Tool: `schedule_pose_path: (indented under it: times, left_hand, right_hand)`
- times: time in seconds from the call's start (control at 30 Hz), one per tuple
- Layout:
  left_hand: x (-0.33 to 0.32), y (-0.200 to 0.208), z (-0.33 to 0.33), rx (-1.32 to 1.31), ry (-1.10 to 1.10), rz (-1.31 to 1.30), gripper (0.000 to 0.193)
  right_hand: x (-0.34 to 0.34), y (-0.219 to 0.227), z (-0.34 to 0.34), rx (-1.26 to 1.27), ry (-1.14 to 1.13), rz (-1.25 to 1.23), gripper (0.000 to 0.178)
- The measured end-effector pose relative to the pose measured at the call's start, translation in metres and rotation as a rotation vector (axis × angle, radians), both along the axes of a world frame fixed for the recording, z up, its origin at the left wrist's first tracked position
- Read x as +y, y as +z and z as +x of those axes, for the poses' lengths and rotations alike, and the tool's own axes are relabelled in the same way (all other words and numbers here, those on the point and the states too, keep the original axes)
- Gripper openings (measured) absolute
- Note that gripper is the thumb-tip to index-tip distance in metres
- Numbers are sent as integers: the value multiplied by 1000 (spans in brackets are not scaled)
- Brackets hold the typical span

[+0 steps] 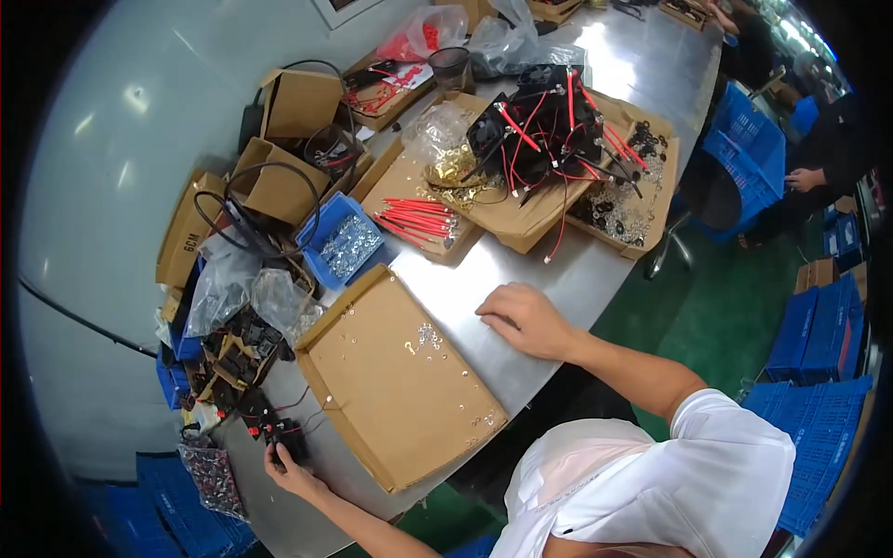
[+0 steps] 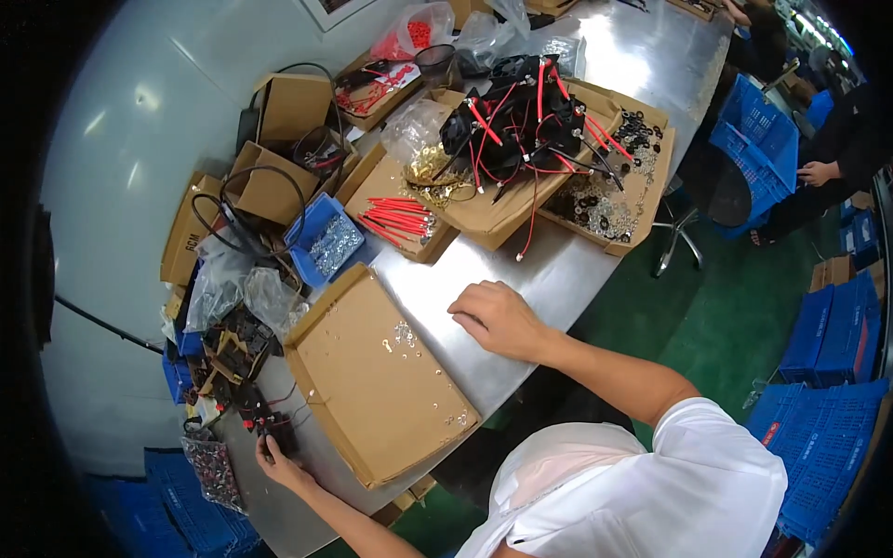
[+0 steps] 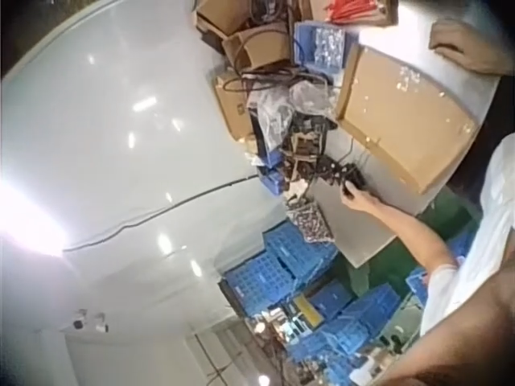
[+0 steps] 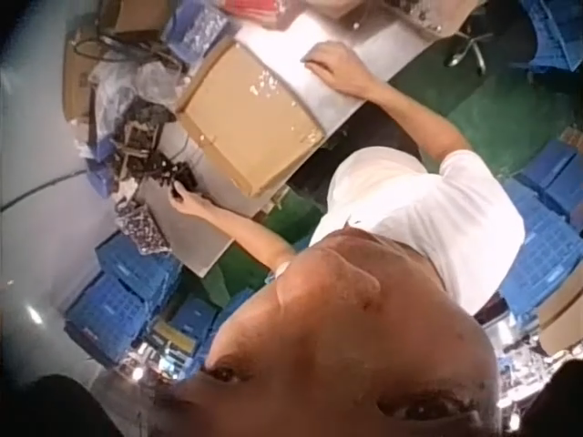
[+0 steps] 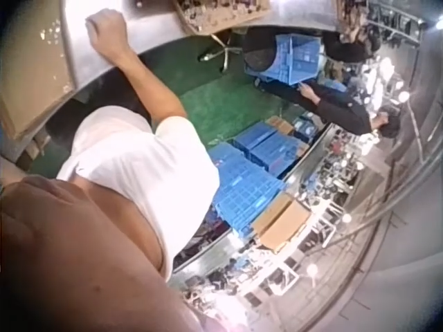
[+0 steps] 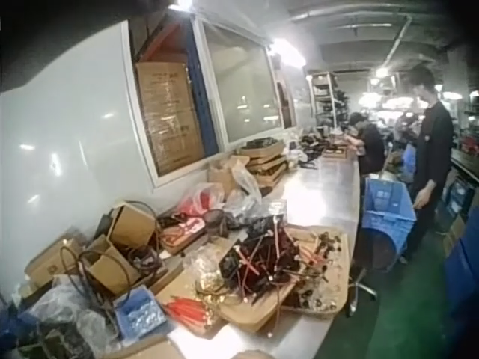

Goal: Assembling and inspecting electronic components and wiring at a factory workstation.

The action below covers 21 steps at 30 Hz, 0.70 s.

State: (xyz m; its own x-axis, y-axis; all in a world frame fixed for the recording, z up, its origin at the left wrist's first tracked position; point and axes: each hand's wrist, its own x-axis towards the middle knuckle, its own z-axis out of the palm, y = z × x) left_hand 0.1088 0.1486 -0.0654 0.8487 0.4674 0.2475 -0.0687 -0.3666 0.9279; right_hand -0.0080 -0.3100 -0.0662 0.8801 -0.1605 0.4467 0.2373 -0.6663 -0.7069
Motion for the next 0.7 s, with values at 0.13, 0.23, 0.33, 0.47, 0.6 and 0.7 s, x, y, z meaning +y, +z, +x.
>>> schedule_pose_path:
  times: [0.13, 0.23, 0.33, 0.47, 0.6, 0.7]
  left_hand:
    - [1, -6, 4, -17, 15, 60, 31]
    - [0, -8, 7, -17, 2, 106, 32]
    - [-1, -5, 4, -36, 34, 178, 36]
    - [2, -5, 7, 2, 72, 234, 40]
    - [-34, 11, 1, 42, 189, 286, 40]
    - [0, -11, 12, -25, 108, 46, 29]
  right_hand:
    - [-1, 2, 0, 17, -15, 20, 9]
    - [-3, 1, 2, 26, -33, 11, 8]
    - [-2, -1, 5, 46, -50, -19, 8]
    - [-2, 1, 5, 39, -30, -29, 7]
    - [-4, 3, 6, 75, -26, -28, 7]
    - [-5, 3, 5, 87, -38, -51, 5]
